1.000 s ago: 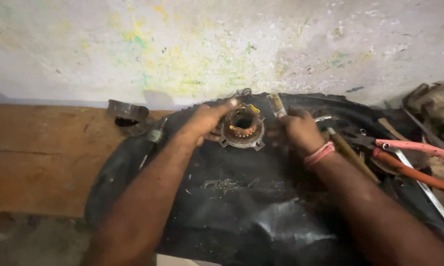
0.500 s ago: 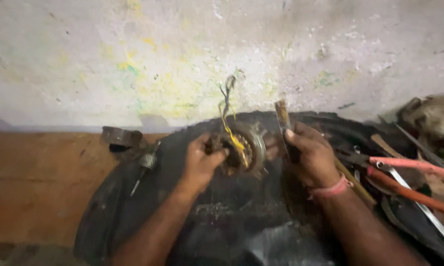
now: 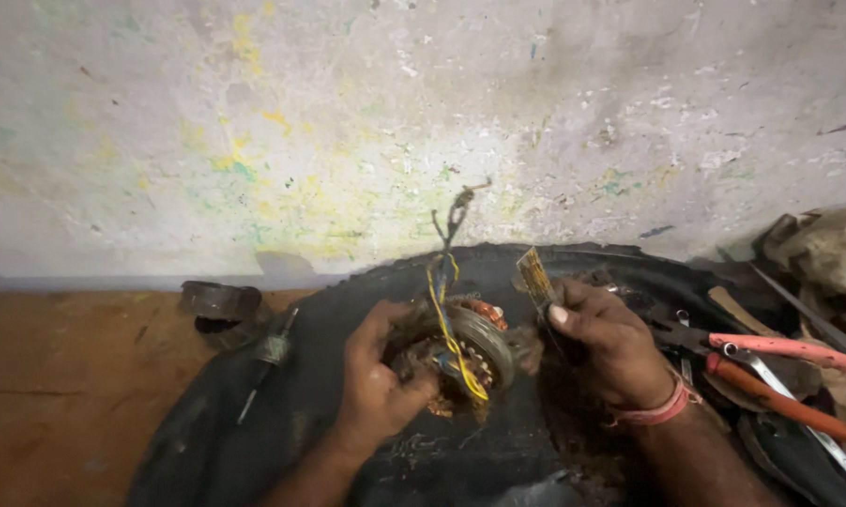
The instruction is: The person scrapes and cleans a cylindrical electrical component with copper windings using a flat metal scraper. They repeatedly scrape the surface, rotate the component, and remove debris, then briefly use pliers to adjust a wire before continuing to scrape.
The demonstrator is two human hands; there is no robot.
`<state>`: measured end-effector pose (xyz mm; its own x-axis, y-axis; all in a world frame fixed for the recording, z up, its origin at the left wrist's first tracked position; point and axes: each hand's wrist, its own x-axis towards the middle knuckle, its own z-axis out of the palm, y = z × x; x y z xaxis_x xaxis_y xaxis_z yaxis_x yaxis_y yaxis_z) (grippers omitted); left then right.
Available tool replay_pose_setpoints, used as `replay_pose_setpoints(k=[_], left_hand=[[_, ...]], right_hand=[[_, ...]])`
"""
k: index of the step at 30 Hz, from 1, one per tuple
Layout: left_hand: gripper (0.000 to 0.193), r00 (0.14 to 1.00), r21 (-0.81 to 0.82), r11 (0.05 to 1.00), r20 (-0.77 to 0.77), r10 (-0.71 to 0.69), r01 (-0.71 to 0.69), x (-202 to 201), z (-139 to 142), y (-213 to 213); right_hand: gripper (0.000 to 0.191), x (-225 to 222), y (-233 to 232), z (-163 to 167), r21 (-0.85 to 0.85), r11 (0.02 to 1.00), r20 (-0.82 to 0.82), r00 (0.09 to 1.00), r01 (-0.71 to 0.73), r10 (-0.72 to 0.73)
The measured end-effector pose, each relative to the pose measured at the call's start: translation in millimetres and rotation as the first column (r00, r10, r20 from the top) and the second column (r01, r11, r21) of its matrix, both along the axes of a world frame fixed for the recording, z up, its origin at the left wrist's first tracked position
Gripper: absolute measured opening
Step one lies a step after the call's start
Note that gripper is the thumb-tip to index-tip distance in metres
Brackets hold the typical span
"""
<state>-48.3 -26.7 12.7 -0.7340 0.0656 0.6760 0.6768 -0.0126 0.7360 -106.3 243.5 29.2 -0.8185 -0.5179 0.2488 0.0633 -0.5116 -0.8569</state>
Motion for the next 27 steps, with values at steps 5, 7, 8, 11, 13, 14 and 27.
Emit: replay_pose_setpoints(k=[5,7,8,11,13,14,27], left_hand=[[0.071,0.885,-0.236,0.894,-0.372,0.279,-0.381,1.6,-6.2,-5.3],[0.075,0.869,-0.247,0.886,-0.415,0.268,-0.391,1.6,-9.8,-6.5],[0.078,0.860,-0.254,0.883,-0.439,0.259,-0.396,0.6,-10.8,-6.8],[0.075,0.859,-0.248,0.881,-0.435,0.269,-0.402,-2.3,-11.1,-7.1],[0.073,0.835,-0.243,0.869,-0.473,0.282,-0.431,-3.3,-9.1,-8.8],[0.073,0.822,-0.243,0.860,-0.490,0.291,-0.449,-3.1,-7.8,-10.3],[0.072,0.646,-0.441,0.501,-0.665,0.375,-0.745,-9.0,-0.1,-12.6]], right_hand=[[0.026,6.7,-7.0,2.2,-0.018,0.999,0.061,0.997,-0.035,0.036],[0.027,6.3,-8.3,4.0,0.059,0.998,0.030,1.000,-0.010,0.008],[0.028,5.3,-8.7,4.5,0.095,0.995,0.011,1.000,0.006,-0.007],[0.024,0.4,-8.1,3.1,0.166,0.986,-0.041,0.999,0.021,-0.015],[0.021,-3.5,-8.5,0.0,0.232,0.964,-0.006,0.991,0.130,-0.132],[0.020,-4.9,-8.9,-1.9,0.267,0.947,0.011,0.982,0.177,-0.186],[0.018,-15.1,-25.7,-25.9,0.476,0.833,0.094,0.926,0.281,-0.366]])
